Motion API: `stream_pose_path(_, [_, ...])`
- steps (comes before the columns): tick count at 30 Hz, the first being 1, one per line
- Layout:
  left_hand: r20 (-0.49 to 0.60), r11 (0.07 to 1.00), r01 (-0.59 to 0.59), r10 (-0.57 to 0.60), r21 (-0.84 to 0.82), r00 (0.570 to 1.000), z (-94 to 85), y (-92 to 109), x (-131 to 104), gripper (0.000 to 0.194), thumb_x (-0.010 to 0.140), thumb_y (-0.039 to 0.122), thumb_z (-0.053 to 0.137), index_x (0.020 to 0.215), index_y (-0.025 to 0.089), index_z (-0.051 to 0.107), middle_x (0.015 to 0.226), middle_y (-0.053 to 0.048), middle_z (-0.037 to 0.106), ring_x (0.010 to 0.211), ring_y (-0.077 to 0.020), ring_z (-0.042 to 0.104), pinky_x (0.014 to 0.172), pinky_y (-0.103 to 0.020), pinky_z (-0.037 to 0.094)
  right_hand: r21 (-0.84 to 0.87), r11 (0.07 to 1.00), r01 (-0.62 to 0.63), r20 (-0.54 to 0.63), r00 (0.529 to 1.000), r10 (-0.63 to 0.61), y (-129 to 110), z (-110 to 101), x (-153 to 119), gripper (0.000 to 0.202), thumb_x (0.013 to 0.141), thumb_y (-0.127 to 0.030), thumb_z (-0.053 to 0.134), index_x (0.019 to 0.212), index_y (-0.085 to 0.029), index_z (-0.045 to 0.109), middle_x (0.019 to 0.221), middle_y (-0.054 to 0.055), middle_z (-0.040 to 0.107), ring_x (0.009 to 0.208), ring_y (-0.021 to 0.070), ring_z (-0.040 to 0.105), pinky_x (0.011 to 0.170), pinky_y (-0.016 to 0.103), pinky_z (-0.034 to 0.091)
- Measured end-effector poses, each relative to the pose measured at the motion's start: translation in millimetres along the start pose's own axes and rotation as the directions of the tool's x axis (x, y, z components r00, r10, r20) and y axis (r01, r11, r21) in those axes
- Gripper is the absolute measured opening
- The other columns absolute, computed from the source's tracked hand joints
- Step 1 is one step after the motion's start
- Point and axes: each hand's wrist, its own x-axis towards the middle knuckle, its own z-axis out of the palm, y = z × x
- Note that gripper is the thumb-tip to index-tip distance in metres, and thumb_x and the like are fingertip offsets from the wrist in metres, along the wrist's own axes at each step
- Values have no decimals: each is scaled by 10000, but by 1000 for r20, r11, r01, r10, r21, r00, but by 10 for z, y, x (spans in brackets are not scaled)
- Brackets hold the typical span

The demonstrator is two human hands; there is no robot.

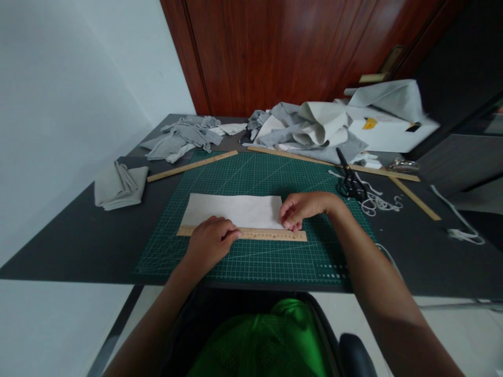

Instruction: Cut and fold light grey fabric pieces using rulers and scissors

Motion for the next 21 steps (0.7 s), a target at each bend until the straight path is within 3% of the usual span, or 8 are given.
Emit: stream_pose_path(21, [17, 1000, 13, -13, 16, 1000, -8, 7, 8, 125, 931, 289, 679, 851, 226, 752, 815, -11, 701, 838, -202, 626, 785, -331, 438, -20, 1000, -9, 19, 1000, 9, 10, -7, 27, 510, 628, -529, 941, 872, -128, 743, 740, 16, 756, 684, 155, 729, 645, 251, 587])
